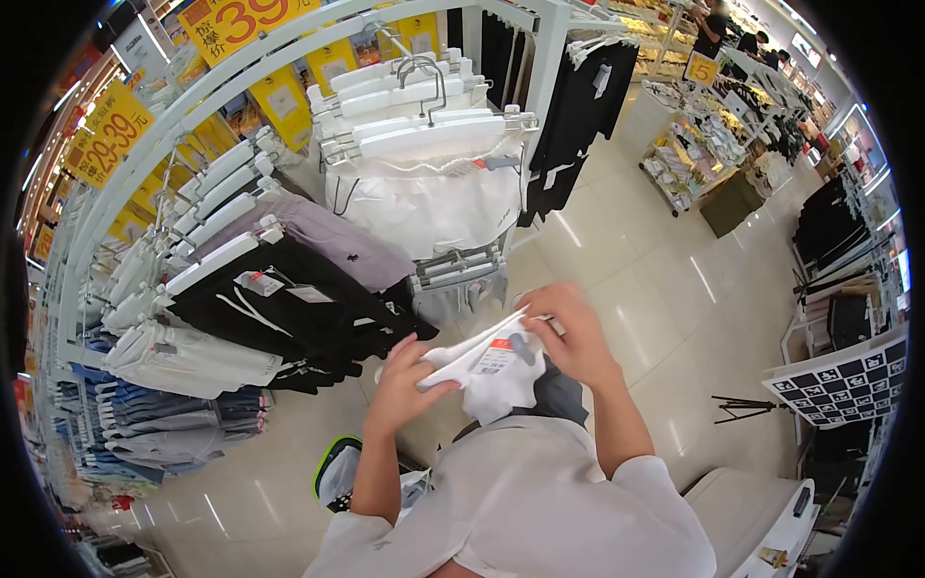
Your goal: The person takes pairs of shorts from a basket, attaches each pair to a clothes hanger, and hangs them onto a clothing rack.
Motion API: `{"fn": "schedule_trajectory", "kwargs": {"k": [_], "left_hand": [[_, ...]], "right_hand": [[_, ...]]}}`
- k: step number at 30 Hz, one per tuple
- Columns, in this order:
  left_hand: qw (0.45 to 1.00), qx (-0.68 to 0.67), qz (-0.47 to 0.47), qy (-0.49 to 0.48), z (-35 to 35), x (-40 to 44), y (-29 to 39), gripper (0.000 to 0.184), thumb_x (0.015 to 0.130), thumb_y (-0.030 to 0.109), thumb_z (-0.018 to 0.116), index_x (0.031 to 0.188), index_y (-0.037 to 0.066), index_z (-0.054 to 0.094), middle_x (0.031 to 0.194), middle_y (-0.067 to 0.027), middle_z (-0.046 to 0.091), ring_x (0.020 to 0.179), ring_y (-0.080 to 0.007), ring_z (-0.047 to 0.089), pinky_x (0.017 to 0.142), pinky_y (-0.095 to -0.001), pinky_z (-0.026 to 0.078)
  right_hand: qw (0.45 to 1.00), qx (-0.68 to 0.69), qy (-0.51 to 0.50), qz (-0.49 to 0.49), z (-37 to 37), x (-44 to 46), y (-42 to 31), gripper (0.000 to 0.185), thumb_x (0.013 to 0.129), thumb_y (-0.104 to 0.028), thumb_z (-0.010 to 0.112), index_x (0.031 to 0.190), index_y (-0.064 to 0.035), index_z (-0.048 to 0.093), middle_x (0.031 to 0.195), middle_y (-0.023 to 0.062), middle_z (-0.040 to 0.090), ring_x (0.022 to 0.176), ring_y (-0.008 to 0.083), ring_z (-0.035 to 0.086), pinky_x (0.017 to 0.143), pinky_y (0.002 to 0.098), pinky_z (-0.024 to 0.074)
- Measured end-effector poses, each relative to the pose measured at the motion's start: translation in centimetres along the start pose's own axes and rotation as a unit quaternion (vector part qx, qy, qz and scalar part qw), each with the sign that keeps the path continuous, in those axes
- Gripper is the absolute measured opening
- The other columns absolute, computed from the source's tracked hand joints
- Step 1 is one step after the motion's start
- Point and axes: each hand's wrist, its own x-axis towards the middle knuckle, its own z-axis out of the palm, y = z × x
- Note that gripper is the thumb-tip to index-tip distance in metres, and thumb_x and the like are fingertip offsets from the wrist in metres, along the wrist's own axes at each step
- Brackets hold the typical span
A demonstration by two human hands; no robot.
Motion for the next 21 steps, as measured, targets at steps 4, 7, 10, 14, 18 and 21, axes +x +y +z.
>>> {"fn": "schedule_trajectory", "kwargs": {"k": [4, 7, 10, 14, 18, 21], "left_hand": [[0.990, -0.079, -0.109, -0.029, 0.3, -1.7, 0.5, 0.034, 0.063, 0.024, 0.077, 0.086, 0.001, 0.067, 0.101, -0.0120, 0.060, 0.092, -0.0272, 0.058, 0.089, -0.0350, 0.043], [0.979, -0.096, -0.177, -0.034, -0.9, -2.8, -1.0, 0.032, 0.067, 0.021, 0.076, 0.089, 0.000, 0.067, 0.098, -0.0130, 0.061, 0.089, -0.0276, 0.059, 0.081, -0.0299, 0.046], [0.962, -0.161, -0.220, 0.014, -3.7, -3.6, -1.9, 0.024, 0.072, 0.013, 0.071, 0.092, 0.002, 0.066, 0.090, -0.0118, 0.062, 0.086, -0.0250, 0.060, 0.077, -0.0327, 0.045], [0.959, -0.184, -0.151, 0.152, -6.3, -3.6, -1.7, 0.016, 0.073, 0.001, 0.068, 0.087, -0.003, 0.064, 0.087, -0.0065, 0.060, 0.076, -0.0136, 0.056, 0.066, -0.0244, 0.043], [0.922, -0.229, -0.203, 0.237, -8.7, -2.5, -0.1, 0.009, 0.075, -0.003, 0.066, 0.081, -0.003, 0.059, 0.084, -0.0021, 0.055, 0.068, -0.0070, 0.050, 0.058, -0.0188, 0.038], [0.911, -0.236, -0.229, 0.247, -9.9, -2.0, 0.6, 0.010, 0.076, -0.001, 0.066, 0.080, -0.001, 0.057, 0.084, -0.0022, 0.055, 0.071, -0.0065, 0.050, 0.060, -0.0186, 0.038]], "right_hand": [[0.993, 0.049, 0.106, 0.031, -0.1, 0.0, 0.2, 0.012, 0.079, 0.004, 0.059, 0.084, -0.0050, 0.053, 0.088, 0.0088, 0.063, 0.077, 0.0180, 0.054, 0.065, 0.0268, 0.0420], [0.992, 0.001, 0.122, 0.035, -0.4, 0.2, 0.4, 0.012, 0.079, 0.004, 0.059, 0.085, -0.0045, 0.053, 0.088, 0.0085, 0.063, 0.077, 0.0170, 0.054, 0.064, 0.0262, 0.0417], [0.988, -0.003, 0.145, 0.053, -1.5, 0.0, 0.8, 0.012, 0.079, 0.004, 0.060, 0.085, -0.0040, 0.053, 0.088, 0.0082, 0.063, 0.076, 0.0145, 0.054, 0.064, 0.0253, 0.0415], [0.985, 0.026, 0.138, 0.100, -0.9, -1.1, 1.6, 0.011, 0.079, 0.003, 0.060, 0.086, -0.0031, 0.054, 0.088, 0.0078, 0.063, 0.075, 0.0130, 0.055, 0.066, 0.0249, 0.0426], [0.977, 0.070, 0.156, 0.126, 0.0, -1.0, 2.2, 0.009, 0.081, 0.000, 0.060, 0.087, -0.0017, 0.054, 0.088, 0.0078, 0.063, 0.078, 0.0137, 0.057, 0.072, 0.0253, 0.0443], [0.976, 0.079, 0.162, 0.125, -0.2, -0.6, 2.1, 0.010, 0.081, 0.000, 0.061, 0.088, -0.0013, 0.054, 0.089, 0.0078, 0.063, 0.081, 0.0142, 0.057, 0.075, 0.0259, 0.0446]]}}
